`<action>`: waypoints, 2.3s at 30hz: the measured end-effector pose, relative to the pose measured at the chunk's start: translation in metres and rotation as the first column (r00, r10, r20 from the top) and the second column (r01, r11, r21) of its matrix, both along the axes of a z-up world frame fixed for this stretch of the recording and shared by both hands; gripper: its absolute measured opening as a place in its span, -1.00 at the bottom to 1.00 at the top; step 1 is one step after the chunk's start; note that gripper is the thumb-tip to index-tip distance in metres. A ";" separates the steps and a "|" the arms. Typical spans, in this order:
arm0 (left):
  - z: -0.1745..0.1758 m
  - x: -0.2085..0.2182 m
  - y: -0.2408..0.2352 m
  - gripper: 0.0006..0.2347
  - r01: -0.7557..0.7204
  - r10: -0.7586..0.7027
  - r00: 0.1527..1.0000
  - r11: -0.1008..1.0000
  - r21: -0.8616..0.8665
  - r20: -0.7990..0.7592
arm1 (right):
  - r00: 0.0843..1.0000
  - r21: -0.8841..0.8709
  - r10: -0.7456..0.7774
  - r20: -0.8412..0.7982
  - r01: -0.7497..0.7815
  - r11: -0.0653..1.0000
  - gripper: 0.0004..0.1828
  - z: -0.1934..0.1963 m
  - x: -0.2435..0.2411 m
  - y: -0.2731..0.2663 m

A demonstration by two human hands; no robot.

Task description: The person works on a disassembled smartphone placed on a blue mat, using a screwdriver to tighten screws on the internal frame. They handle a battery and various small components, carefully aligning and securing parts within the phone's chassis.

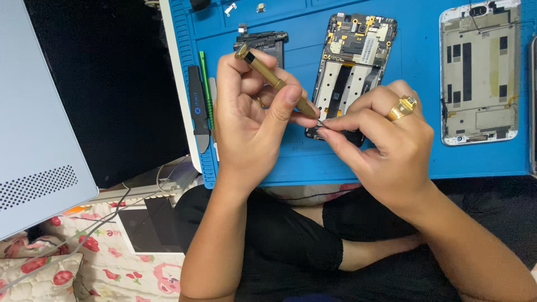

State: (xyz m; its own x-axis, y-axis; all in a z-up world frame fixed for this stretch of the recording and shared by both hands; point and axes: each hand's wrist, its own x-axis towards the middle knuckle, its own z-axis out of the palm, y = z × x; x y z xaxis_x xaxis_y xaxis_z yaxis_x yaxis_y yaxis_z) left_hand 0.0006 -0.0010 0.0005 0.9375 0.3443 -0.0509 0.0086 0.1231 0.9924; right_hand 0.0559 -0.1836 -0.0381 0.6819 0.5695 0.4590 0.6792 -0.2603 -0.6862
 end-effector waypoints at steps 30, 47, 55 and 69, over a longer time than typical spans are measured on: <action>-0.030 -0.021 -0.001 -0.36 0.039 -0.166 0.962 0.871 0.490 0.218 | 0.991 -0.467 0.132 -0.032 -0.131 0.875 -0.57 0.013 0.039 -0.043; -0.065 -0.020 -0.030 -0.54 -0.033 -0.385 0.847 0.650 0.759 0.367 | 0.961 -0.448 0.119 -0.250 -0.224 0.866 -0.71 0.007 0.043 -0.041; -0.051 -0.014 -0.028 -0.48 -0.058 -0.511 0.780 0.516 0.854 0.361 | 0.963 -0.416 0.132 -0.233 -0.222 0.882 -0.72 0.007 0.044 -0.041; -0.020 -0.006 -0.031 -0.75 0.076 -0.464 0.828 0.651 0.755 0.316 | 0.957 -0.424 0.113 -0.267 -0.222 0.878 -0.76 0.009 0.043 -0.039</action>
